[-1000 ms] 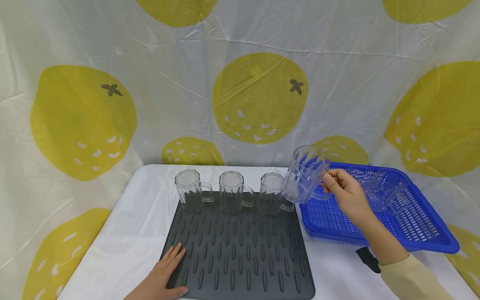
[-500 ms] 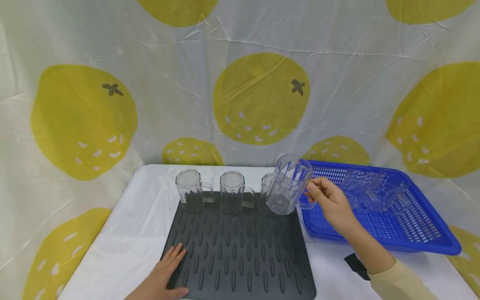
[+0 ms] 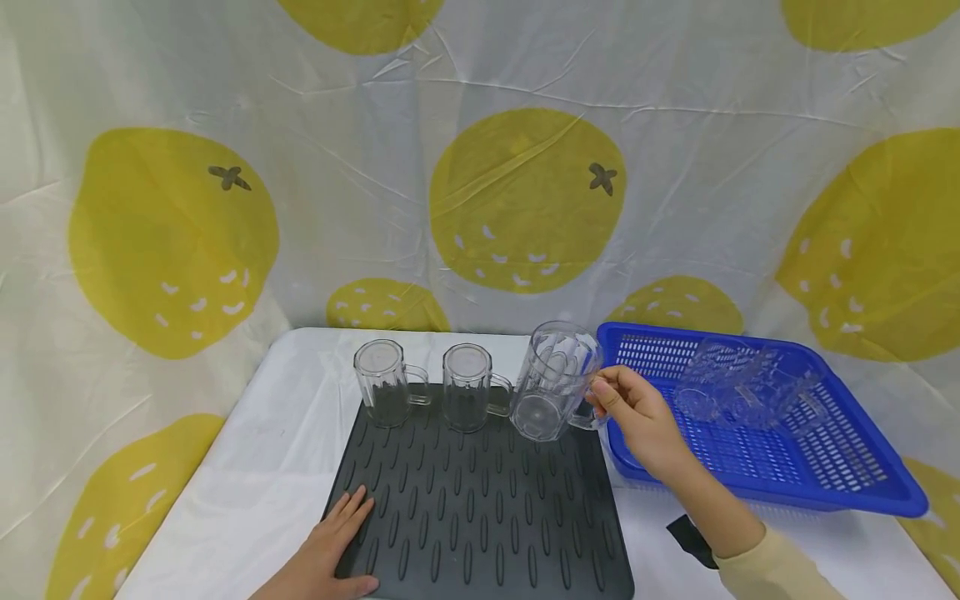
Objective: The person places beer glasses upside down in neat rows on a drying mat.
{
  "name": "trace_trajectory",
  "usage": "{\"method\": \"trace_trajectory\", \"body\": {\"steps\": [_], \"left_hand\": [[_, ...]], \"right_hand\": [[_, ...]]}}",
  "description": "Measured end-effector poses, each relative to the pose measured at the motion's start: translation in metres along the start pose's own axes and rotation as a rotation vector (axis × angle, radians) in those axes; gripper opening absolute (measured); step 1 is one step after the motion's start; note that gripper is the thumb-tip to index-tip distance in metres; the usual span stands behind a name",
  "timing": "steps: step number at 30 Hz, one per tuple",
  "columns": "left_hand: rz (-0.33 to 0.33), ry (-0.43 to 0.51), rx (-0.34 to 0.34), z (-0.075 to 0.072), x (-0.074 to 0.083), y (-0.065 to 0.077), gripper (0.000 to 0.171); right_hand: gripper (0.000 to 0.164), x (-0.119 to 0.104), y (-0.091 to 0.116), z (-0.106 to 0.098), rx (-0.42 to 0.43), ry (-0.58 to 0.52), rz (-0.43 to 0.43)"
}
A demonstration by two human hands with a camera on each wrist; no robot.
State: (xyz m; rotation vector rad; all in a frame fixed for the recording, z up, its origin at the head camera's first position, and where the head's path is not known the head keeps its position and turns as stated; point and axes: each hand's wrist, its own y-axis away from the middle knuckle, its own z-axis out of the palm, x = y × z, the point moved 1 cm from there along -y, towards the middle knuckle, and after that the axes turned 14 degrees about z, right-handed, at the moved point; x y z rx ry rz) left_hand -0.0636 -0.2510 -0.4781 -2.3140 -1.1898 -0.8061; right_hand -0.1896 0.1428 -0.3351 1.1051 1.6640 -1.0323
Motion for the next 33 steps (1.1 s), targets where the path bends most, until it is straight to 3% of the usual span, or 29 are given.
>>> {"method": "trace_trajectory", "body": {"steps": [9,25,33], "left_hand": [[-0.022,0.006,-0.011,-0.001,0.001,0.0,0.092],[-0.03,-0.008,-0.012,-0.001,0.002,-0.001,0.094],[-0.104,0.019,-0.043,-0.002,0.005,-0.007,0.095]], "right_hand": [[0.013,-0.004,0.004,0.014,-0.09,-0.063,-0.07],[0.011,-0.014,0.012,0.033,-0.192,-0.121,-0.087],[0.011,-0.011,0.014,0.04,-0.225,-0.09,-0.022]]}}
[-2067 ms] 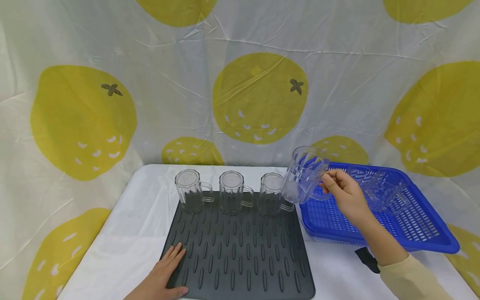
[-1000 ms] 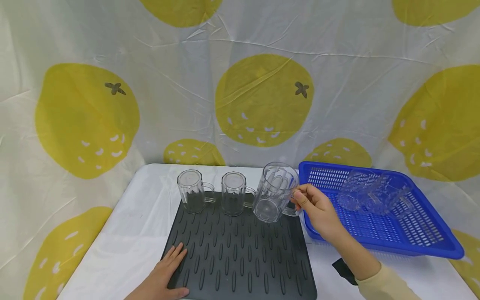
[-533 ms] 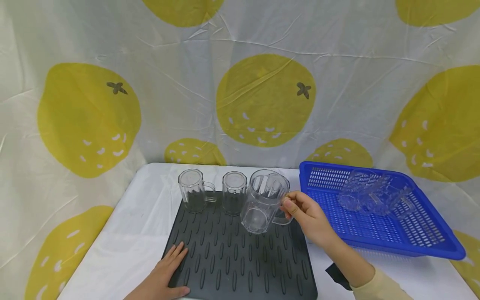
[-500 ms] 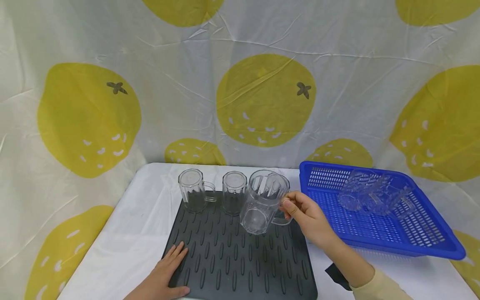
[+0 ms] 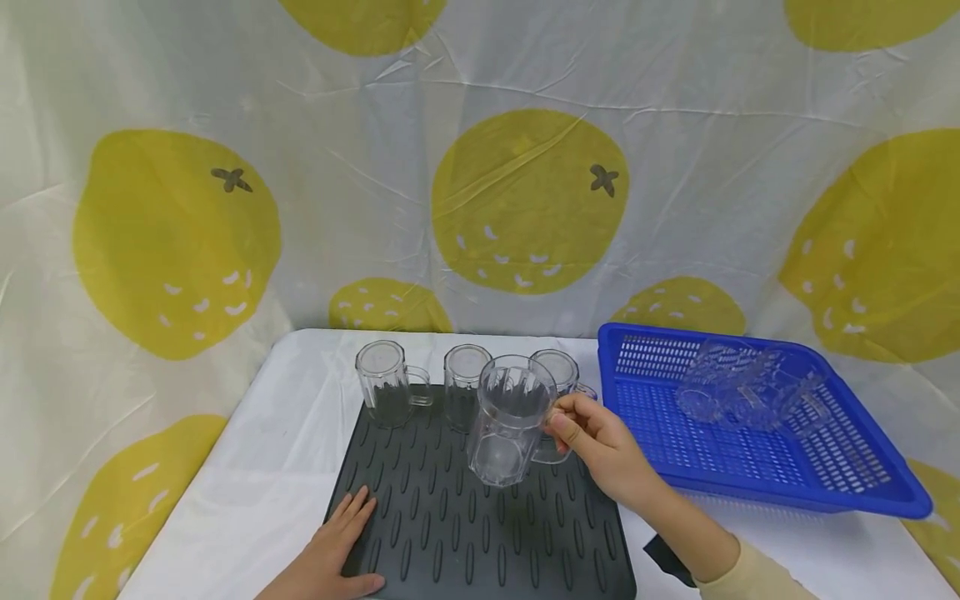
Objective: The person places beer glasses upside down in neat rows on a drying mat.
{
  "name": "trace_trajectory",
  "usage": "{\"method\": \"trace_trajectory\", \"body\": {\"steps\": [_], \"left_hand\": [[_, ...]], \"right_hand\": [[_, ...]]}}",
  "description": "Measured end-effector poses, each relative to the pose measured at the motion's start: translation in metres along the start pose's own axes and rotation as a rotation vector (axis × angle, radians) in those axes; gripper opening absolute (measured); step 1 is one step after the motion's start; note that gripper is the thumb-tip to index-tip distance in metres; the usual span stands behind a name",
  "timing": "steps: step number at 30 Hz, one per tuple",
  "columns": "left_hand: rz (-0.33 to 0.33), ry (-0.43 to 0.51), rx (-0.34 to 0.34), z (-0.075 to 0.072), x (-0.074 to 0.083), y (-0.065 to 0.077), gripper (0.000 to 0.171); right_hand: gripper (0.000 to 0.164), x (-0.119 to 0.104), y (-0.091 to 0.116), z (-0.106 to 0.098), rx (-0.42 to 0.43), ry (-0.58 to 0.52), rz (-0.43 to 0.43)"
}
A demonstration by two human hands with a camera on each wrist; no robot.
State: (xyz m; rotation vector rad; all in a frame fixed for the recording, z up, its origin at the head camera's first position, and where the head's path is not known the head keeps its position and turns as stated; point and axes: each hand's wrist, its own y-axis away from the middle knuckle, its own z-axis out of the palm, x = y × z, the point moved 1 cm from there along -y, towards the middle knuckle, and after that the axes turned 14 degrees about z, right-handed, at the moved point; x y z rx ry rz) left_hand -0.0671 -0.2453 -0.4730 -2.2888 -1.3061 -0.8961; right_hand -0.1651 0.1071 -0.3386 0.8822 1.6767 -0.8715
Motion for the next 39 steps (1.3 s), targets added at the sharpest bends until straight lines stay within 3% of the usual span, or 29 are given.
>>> {"method": "trace_trajectory", "body": {"steps": [4,10,13,15,17,19,24,26,29,33,39], "left_hand": [[-0.027,-0.005,-0.001,0.001,0.003,-0.002,0.096],[-0.008,-0.04,0.004,0.002,0.005,-0.003,0.097],[0.044,-0.041,0.006,0.004,0.015,-0.005,0.093],[0.078,0.008,-0.006,0.005,0.027,-0.01,0.088],[0.101,0.11,-0.027,0.006,0.043,-0.015,0.081],[0.083,0.254,-0.049,0.004,0.061,-0.021,0.075],[-0.043,0.619,-0.034,-0.003,0.097,-0.036,0.068],[-0.064,0.747,-0.024,-0.004,0.106,-0.043,0.07],[-0.063,0.98,-0.039,-0.003,0.111,-0.052,0.075],[-0.021,1.306,-0.107,0.004,0.11,-0.058,0.08],[0.0,1.647,-0.206,0.013,0.11,-0.066,0.084]], "right_hand": [[0.011,0.001,0.001,0.004,-0.007,0.016,0.015],[0.01,0.006,0.002,0.009,-0.032,0.0,0.01],[0.011,0.008,0.002,0.011,-0.052,0.001,0.004],[0.011,0.009,0.003,0.012,-0.062,0.003,0.003],[0.011,0.01,0.003,0.013,-0.064,0.007,0.003],[0.011,0.01,0.004,0.013,-0.065,0.006,0.006],[0.011,0.009,0.005,0.014,-0.062,0.019,0.016],[0.011,0.009,0.005,0.014,-0.06,0.024,0.012],[0.01,0.009,0.006,0.015,-0.06,0.021,-0.002],[0.01,0.01,0.007,0.015,-0.067,0.02,-0.033],[0.01,0.011,0.008,0.017,-0.091,0.043,-0.06]]}}
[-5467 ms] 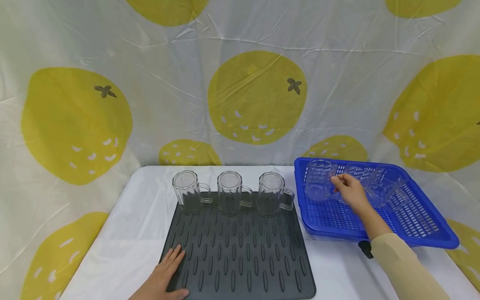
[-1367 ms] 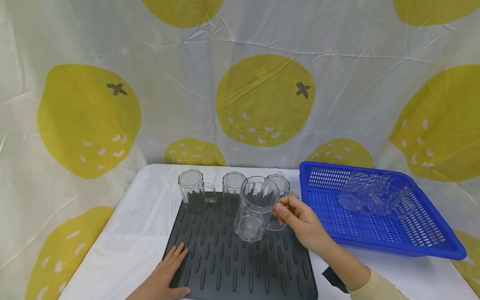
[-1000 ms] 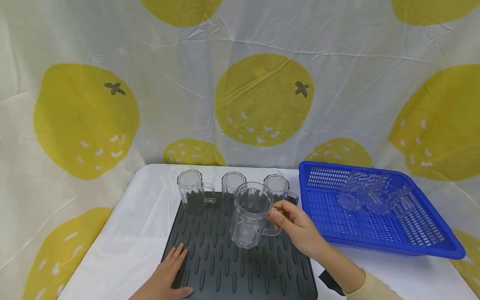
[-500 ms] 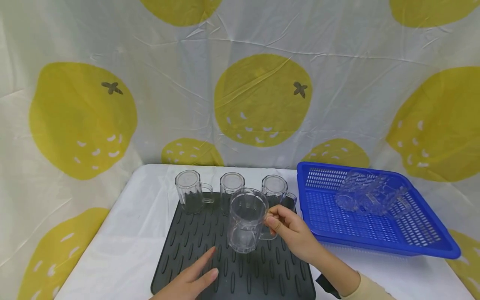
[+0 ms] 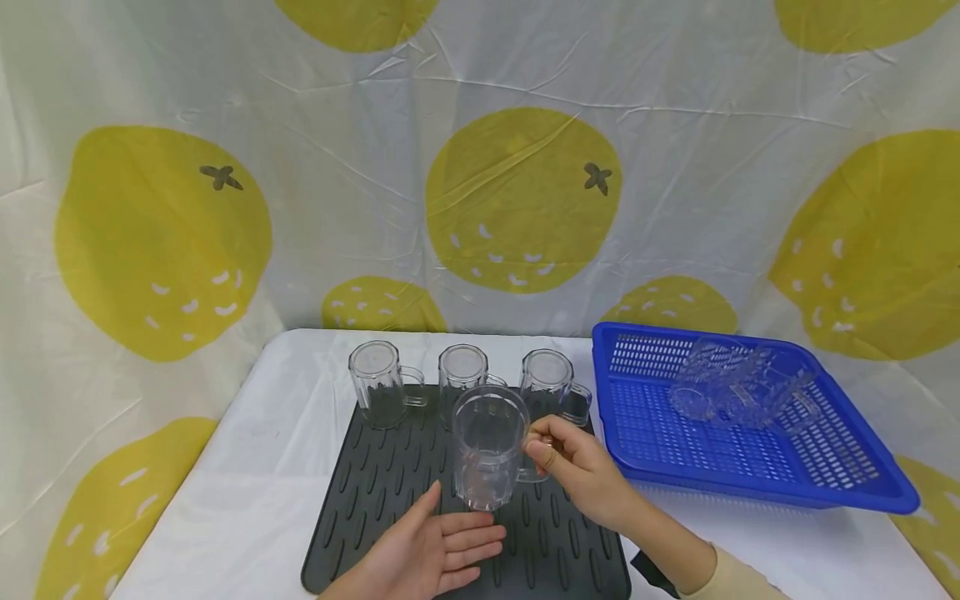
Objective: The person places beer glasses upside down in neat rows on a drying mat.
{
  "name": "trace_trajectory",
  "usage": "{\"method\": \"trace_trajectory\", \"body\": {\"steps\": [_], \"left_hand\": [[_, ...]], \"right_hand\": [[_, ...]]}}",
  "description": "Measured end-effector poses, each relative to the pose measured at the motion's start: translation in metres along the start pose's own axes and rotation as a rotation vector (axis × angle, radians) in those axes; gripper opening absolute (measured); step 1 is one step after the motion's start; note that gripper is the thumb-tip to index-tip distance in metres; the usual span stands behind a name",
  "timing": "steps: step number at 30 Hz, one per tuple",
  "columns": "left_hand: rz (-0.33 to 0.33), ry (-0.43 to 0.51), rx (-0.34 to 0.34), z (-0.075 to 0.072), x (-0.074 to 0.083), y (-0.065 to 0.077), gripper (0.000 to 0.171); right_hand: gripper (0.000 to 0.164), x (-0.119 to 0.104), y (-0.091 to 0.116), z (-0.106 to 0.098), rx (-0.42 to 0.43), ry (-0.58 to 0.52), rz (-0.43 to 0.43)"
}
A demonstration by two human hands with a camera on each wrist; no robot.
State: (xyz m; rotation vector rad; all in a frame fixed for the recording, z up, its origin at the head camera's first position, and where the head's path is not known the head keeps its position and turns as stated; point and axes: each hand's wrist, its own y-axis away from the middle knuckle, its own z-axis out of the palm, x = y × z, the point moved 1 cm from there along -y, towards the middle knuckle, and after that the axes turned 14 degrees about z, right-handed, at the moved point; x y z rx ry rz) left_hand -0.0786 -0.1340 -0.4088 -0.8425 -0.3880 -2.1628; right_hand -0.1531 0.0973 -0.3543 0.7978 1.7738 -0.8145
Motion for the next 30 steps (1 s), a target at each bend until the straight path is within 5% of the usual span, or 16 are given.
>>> {"method": "trace_trajectory", "body": {"steps": [6,15,20,30], "left_hand": [[0.01,0.121,0.02,-0.001,-0.003,-0.009,0.089],[0.067,0.308,0.112,-0.001,-0.003,-0.022,0.083],[0.118,0.336,0.148,0.003,0.001,-0.027,0.081],[-0.061,0.241,0.207,0.002,0.007,-0.032,0.087]], "right_hand": [[0.014,0.003,0.002,0.0,-0.042,0.035,-0.02],[0.014,0.004,0.004,0.001,-0.21,0.09,-0.093],[0.012,0.0,0.006,0.001,-0.339,0.122,-0.127],[0.014,-0.001,0.011,0.001,-0.45,0.208,-0.215]]}}
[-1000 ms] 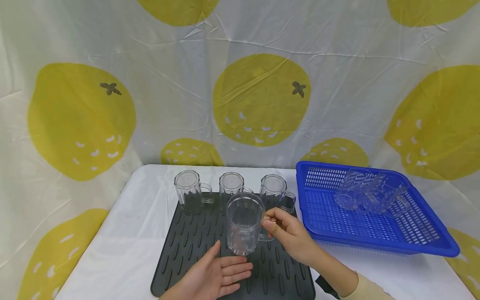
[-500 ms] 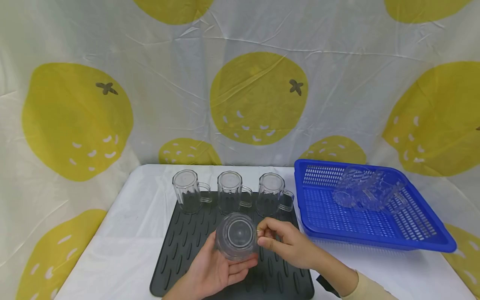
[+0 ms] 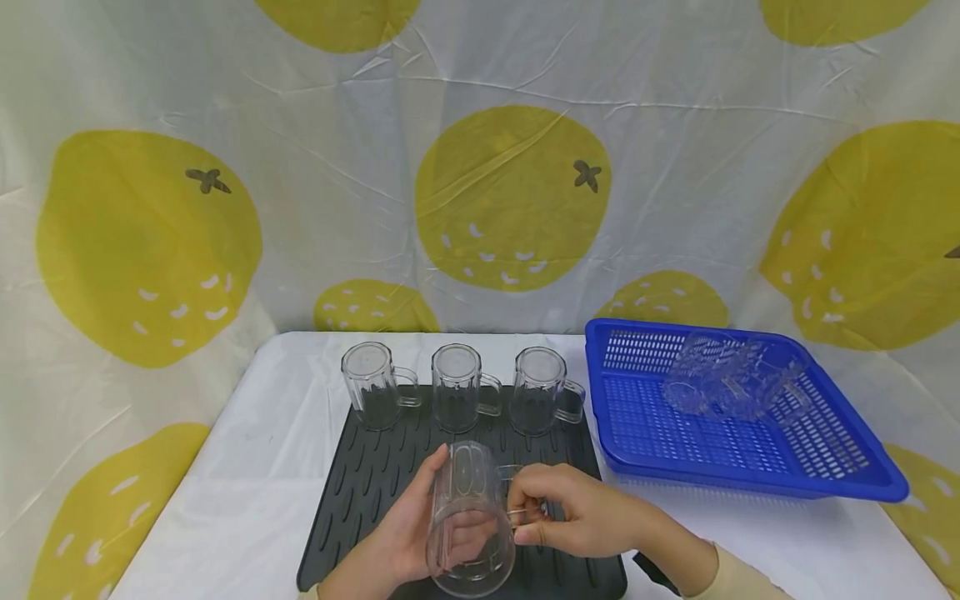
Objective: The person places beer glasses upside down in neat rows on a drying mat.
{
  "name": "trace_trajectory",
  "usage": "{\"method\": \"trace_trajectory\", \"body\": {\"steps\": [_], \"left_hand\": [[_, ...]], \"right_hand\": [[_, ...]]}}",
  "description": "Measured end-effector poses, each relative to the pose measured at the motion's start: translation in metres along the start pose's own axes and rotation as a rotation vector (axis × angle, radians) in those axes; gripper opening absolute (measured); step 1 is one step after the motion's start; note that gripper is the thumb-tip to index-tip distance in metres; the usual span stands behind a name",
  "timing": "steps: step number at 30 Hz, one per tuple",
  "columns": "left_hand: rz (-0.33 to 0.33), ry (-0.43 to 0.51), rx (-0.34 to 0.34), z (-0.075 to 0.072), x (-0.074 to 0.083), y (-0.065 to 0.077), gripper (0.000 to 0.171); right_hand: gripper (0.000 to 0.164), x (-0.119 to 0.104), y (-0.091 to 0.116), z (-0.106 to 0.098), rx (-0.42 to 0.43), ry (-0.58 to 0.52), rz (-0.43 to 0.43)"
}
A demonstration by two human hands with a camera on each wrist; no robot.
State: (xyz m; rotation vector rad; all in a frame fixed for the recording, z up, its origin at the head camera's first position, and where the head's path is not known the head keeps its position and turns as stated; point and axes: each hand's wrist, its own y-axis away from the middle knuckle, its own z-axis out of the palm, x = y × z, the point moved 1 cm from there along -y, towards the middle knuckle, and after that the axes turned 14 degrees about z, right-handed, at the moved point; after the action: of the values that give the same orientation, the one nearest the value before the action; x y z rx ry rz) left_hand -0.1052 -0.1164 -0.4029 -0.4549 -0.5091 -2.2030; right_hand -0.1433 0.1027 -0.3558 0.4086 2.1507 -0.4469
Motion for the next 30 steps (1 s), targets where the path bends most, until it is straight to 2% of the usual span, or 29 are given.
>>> {"method": "trace_trajectory", "body": {"steps": [2,5,10,15,21,24,30], "left_hand": [[-0.002,-0.026,0.042,-0.001,0.001,-0.001,0.087],[0.005,-0.039,0.056,-0.003,0.002,-0.002,0.082],[0.029,-0.064,0.042,-0.008,0.003,-0.004,0.079],[0.094,-0.17,0.042,-0.01,0.007,-0.005,0.075],[0.205,-0.319,0.063,-0.011,0.015,-0.006,0.057],[0.3,-0.431,0.063,-0.009,0.021,-0.005,0.051],[0.504,-0.701,-0.007,-0.005,0.033,-0.001,0.058]], "right_hand": [[0.015,-0.001,0.0,0.001,0.003,0.018,0.005],[0.015,-0.002,0.0,0.002,0.01,0.048,0.013],[0.012,-0.003,-0.001,0.002,0.029,0.131,0.024],[0.013,-0.004,0.001,-0.003,0.056,0.224,0.056],[0.024,-0.011,0.004,-0.014,0.059,0.173,0.094],[0.023,-0.011,0.004,-0.019,0.132,0.142,0.111],[0.026,-0.004,0.004,-0.023,0.295,0.106,0.187]]}}
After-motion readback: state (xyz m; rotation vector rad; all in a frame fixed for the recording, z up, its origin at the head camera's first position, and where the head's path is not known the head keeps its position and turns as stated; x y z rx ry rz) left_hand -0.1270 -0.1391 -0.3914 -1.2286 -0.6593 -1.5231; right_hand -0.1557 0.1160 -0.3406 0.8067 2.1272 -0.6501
